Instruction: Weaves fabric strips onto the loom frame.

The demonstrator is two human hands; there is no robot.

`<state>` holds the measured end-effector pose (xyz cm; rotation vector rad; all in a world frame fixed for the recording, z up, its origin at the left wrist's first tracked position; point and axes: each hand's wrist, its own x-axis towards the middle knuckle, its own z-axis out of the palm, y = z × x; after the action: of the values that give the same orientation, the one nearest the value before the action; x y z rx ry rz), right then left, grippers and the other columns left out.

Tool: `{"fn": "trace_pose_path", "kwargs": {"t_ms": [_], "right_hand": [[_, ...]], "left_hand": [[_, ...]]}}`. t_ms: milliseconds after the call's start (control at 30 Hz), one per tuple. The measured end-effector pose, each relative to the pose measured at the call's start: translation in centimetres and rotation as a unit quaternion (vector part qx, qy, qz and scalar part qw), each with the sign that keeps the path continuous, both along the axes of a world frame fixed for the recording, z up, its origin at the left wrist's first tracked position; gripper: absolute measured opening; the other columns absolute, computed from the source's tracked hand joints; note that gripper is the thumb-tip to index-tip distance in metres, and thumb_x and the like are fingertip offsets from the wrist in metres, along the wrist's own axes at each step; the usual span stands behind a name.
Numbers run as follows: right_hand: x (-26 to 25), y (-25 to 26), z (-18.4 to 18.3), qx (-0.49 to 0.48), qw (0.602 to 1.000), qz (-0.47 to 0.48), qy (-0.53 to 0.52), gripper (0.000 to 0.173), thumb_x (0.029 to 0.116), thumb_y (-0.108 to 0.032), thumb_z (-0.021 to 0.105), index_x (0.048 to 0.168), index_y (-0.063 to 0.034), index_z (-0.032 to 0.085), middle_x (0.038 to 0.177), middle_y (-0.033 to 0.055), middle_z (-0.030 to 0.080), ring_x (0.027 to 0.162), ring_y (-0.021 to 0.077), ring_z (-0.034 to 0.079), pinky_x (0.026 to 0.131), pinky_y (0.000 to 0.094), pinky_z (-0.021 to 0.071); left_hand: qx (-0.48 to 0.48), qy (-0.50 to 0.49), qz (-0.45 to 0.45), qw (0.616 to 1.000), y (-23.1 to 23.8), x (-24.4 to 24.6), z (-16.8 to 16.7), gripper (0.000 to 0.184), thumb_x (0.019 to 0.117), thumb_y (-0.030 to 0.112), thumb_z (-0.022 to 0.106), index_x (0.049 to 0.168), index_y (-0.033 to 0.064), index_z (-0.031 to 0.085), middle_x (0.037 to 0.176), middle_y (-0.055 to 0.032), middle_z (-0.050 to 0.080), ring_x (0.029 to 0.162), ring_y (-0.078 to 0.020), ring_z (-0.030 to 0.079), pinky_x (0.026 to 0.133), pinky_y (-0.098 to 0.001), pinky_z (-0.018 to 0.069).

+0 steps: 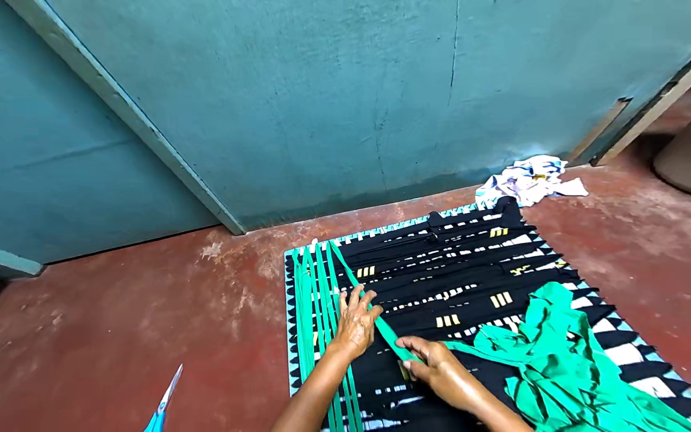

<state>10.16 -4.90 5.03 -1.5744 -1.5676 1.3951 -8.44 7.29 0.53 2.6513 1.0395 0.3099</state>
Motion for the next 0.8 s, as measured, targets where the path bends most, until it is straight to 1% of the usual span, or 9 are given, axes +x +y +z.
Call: {"fn": "trace_pose_path", "kwargs": {"t_ms": [167, 267, 333, 433, 467, 567, 600, 700, 800], "right_hand": [[-0.1, -5.6, -1.4, 0.007, 1.0, -0.007, 0.015, 0.047, 0.0961, -0.003, 0.061, 0.143, 0.0016, 0.054, 0.108, 0.022, 0.071, 0.087, 0.0282, 0.071, 0.085, 0.0443, 0.0571], [-0.3, -8.5, -1.8, 0.007, 1.0, 0.007, -0.002, 0.046, 0.0951, -0.005, 0.063, 0.14, 0.0019, 0.056, 0.104, 0.0226, 0.071, 0.087, 0.031, 0.07, 0.086, 0.0477, 0.0556], [-0.7, -10.4, -1.5, 0.023, 0.998, 0.038, -0.034, 0.036, 0.0952, -0.007, 0.064, 0.13, 0.0025, 0.064, 0.104, 0.0228, 0.073, 0.093, 0.0336, 0.071, 0.09, 0.051, 0.054], [-2.0, -13.8, -0.5, 0.062, 0.985, 0.092, -0.129, 0.032, 0.0975, -0.01, 0.063, 0.126, 0.0022, 0.068, 0.106, 0.0249, 0.073, 0.1, 0.0416, 0.071, 0.093, 0.0601, 0.052], [-2.7, -15.1, -0.1, 0.09, 0.976, 0.095, -0.175, 0.03, 0.0984, -0.009, 0.061, 0.126, 0.0012, 0.07, 0.108, 0.0249, 0.074, 0.101, 0.0437, 0.071, 0.091, 0.0625, 0.0526], [-5.1, -18.7, -1.4, 0.271, 0.928, 0.028, -0.255, 0.023, 0.0883, -0.001, 0.067, 0.109, -0.0004, 0.077, 0.087, 0.0213, 0.073, 0.071, 0.0401, 0.073, 0.061, 0.0571, 0.059], [-5.7, -19.6, -1.9, 0.31, 0.914, 0.015, -0.26, 0.023, 0.0862, 0.0, 0.068, 0.107, -0.0006, 0.078, 0.083, 0.0199, 0.073, 0.066, 0.0375, 0.072, 0.057, 0.0539, 0.059], [-7.0, -21.4, -3.5, 0.385, 0.882, 0.006, -0.271, 0.018, 0.0865, -0.004, 0.068, 0.1, -0.0009, 0.078, 0.077, 0.0159, 0.07, 0.062, 0.0314, 0.071, 0.056, 0.0451, 0.0598], [-7.8, -22.4, -4.7, 0.407, 0.869, 0.006, -0.28, 0.013, 0.0862, -0.004, 0.066, 0.09, -0.0008, 0.078, 0.075, 0.0145, 0.07, 0.064, 0.0297, 0.071, 0.058, 0.0423, 0.0601]], "left_hand": [[0.101, -0.09, -0.041, 0.99, -8.0, -0.6, -1.4, 0.024, 0.08, 0.001, 0.071, 0.1, 0.01, 0.079, 0.116, -0.0106, 0.074, 0.124, -0.0412, 0.062, 0.098, -0.0738, 0.0415], [0.151, -0.11, -0.05, 0.981, -12.8, -1.3, -1.9, 0.015, 0.0815, 0.006, 0.069, 0.092, 0.0126, 0.077, 0.106, -0.0064, 0.075, 0.119, -0.0363, 0.066, 0.097, -0.07, 0.0449], [0.167, -0.127, -0.058, 0.976, -15.6, -1.8, -2.0, 0.012, 0.0841, 0.009, 0.066, 0.09, 0.0138, 0.075, 0.104, -0.0055, 0.075, 0.118, -0.0345, 0.066, 0.098, -0.0664, 0.0458], [0.2, -0.164, -0.051, 0.965, -19.3, -2.6, -2.4, 0.014, 0.0888, 0.012, 0.059, 0.088, 0.0162, 0.072, 0.104, -0.0032, 0.074, 0.116, -0.0293, 0.066, 0.096, -0.0536, 0.0483], [0.215, -0.177, -0.039, 0.96, -20.4, -2.8, -2.6, 0.014, 0.0884, 0.012, 0.058, 0.086, 0.0161, 0.072, 0.103, -0.0028, 0.075, 0.111, -0.0276, 0.066, 0.091, -0.0485, 0.0497], [0.232, -0.201, -0.007, 0.952, -23.0, -3.6, -3.2, 0.015, 0.0871, 0.012, 0.059, 0.085, 0.0127, 0.074, 0.099, -0.0053, 0.075, 0.097, -0.0257, 0.069, 0.079, -0.0414, 0.0535], [0.237, -0.208, 0.001, 0.949, -23.6, -3.9, -3.4, 0.016, 0.0866, 0.012, 0.059, 0.085, 0.0118, 0.074, 0.099, -0.006, 0.075, 0.094, -0.0255, 0.069, 0.078, -0.0403, 0.0541], [0.246, -0.211, 0.012, 0.946, -25.4, -4.3, -4.0, 0.016, 0.0872, 0.012, 0.058, 0.086, 0.0123, 0.074, 0.101, -0.0077, 0.073, 0.094, -0.0255, 0.069, 0.078, -0.0392, 0.0548], [0.261, -0.195, 0.023, 0.945, -27.1, -4.4, -4.4, 0.015, 0.087, 0.012, 0.06, 0.087, 0.0155, 0.075, 0.102, -0.0072, 0.073, 0.094, -0.0253, 0.068, 0.075, -0.0382, 0.0544]]}}
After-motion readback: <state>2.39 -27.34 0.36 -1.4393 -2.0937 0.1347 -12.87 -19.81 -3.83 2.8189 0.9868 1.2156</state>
